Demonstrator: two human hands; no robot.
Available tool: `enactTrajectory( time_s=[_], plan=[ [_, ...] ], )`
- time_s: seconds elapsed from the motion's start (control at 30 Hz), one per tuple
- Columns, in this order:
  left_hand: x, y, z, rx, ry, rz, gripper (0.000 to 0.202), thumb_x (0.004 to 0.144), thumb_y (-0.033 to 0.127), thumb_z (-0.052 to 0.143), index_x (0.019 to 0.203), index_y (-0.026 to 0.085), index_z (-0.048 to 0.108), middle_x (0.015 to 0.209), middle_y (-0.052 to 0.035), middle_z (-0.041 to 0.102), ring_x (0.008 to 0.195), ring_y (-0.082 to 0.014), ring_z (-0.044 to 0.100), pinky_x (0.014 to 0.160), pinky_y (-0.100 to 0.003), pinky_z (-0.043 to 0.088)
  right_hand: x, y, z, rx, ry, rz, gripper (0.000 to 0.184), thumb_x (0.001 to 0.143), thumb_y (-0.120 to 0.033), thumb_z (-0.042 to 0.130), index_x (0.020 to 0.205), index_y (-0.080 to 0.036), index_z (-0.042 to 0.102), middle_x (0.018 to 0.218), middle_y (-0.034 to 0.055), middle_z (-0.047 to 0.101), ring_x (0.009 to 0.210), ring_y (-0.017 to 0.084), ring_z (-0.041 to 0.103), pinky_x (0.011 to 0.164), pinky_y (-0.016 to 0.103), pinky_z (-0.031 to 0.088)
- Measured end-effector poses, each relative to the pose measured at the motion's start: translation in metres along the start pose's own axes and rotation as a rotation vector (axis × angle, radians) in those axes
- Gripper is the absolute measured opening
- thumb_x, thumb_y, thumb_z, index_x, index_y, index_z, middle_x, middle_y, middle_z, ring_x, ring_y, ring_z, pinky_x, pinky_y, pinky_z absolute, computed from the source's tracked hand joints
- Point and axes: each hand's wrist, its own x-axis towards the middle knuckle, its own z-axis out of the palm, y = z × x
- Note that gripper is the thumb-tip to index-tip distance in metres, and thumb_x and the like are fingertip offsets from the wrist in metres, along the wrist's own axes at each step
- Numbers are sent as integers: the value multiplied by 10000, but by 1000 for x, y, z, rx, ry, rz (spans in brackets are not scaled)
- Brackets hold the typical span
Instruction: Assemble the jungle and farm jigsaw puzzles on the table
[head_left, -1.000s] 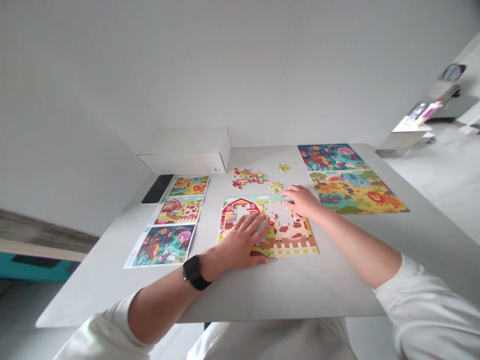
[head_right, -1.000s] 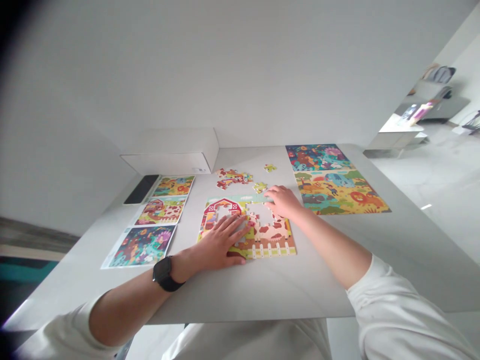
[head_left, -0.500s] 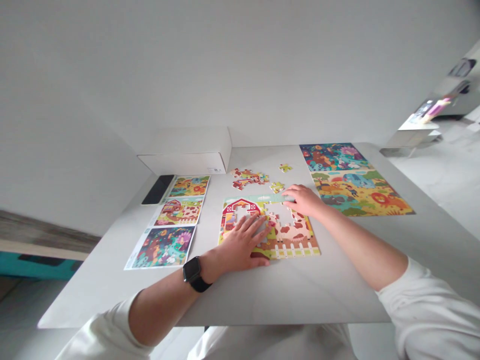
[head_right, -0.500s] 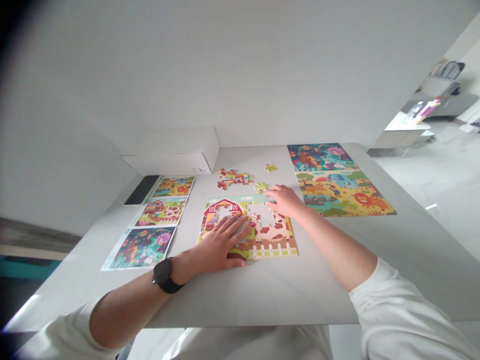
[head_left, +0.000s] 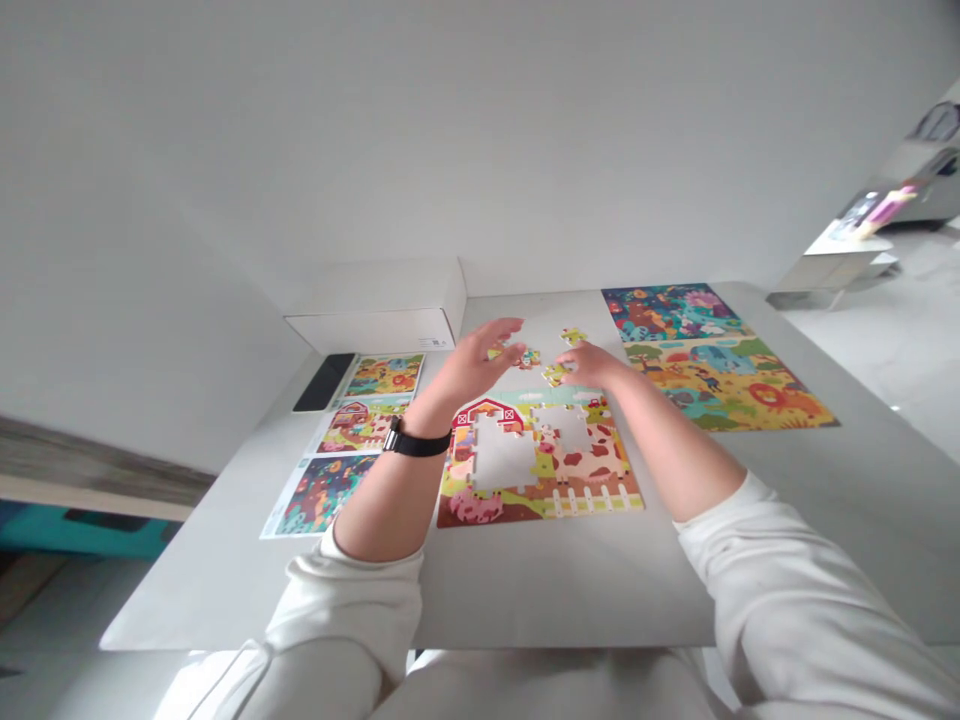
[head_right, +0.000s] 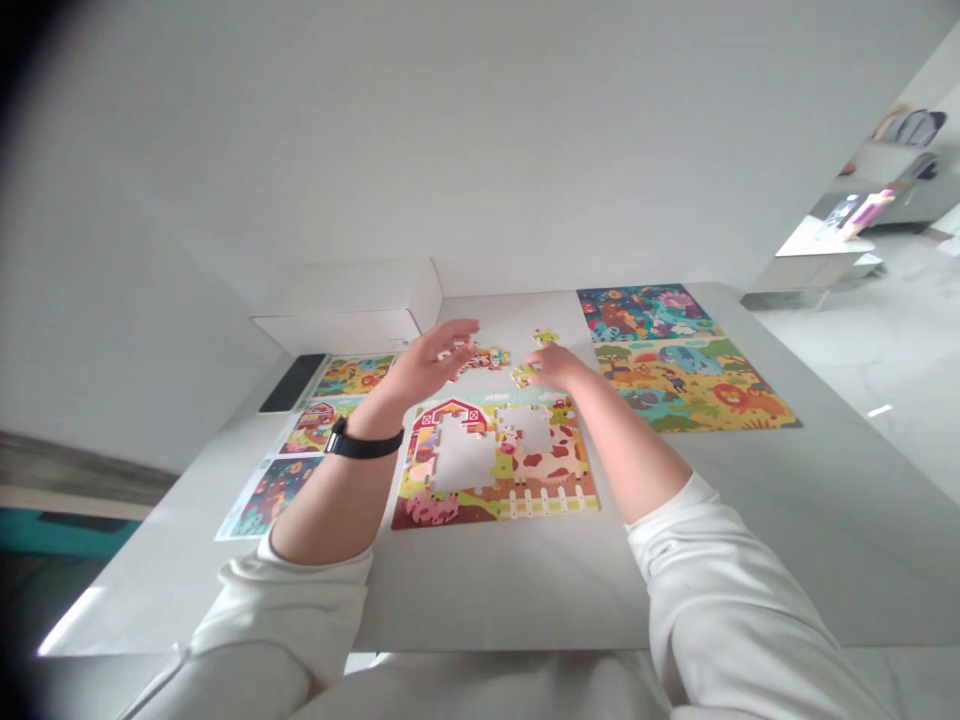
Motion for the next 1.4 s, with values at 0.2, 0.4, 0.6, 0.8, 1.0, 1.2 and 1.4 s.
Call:
enactTrajectory(
  time_s=[0.2, 0.4, 0.6, 0.8, 1.0, 1.2, 1.4],
  plan=[
    [-6, -23, 17, -149, 35, -88, 426, 984, 442, 651, 1328, 197, 706, 1255, -122, 789, 1108, -217, 760, 988, -353, 598, -9, 7, 5, 76, 83, 23, 378, 789, -269, 872, 1145, -188, 777, 1186, 123, 788, 1047, 260, 733, 906, 321, 540],
    [-15, -24, 21, -254, 93, -150, 352, 946, 442, 706, 1184, 190, 771, 1110, -111, 820, 987, -217, 772, 928, -342, 602, -16, 2, 0, 508, 240, 79, 113, 817, -213, 769, 909, -202, 704, 859, 34, 759, 800, 193, 683, 762, 304, 501],
    [-17, -25, 29, -390, 108, -193, 362, 889, 486, 777, 1085, 182, 772, 1027, -98, 811, 898, -190, 734, 827, -310, 575, -34, -18, -12, 909, 202, -10, 309, 769, -402, 859, 916, -212, 666, 788, 8, 704, 747, 176, 647, 717, 305, 513],
    [-17, -26, 44, -443, 27, -219, 438, 883, 557, 771, 1075, 163, 760, 950, -86, 768, 812, -165, 679, 707, -284, 511, -52, -37, -21, 967, 119, -40, 382, 751, -456, 905, 922, -208, 670, 799, 13, 712, 747, 171, 648, 734, 313, 525],
    [-15, -29, 53, -485, -2, -194, 439, 879, 582, 766, 995, 159, 748, 841, -65, 747, 769, -163, 679, 716, -283, 498, -56, -51, -22, 969, 77, -44, 380, 748, -455, 906, 910, -203, 673, 779, 10, 719, 717, 162, 648, 719, 305, 518],
    [-18, -23, 50, -478, -16, -204, 434, 856, 595, 775, 888, 167, 712, 787, -52, 734, 706, -155, 654, 680, -275, 474, -58, -58, -21, 943, 62, -24, 319, 782, -434, 877, 901, -204, 690, 806, 33, 759, 736, 176, 683, 705, 296, 509],
    [-21, -11, 45, -401, -4, -226, 397, 855, 562, 781, 829, 175, 700, 783, -51, 737, 718, -167, 654, 679, -281, 481, -60, -58, -21, 942, 66, -15, 289, 789, -440, 847, 874, -208, 697, 762, 18, 751, 716, 176, 680, 699, 293, 498]
  ],
)
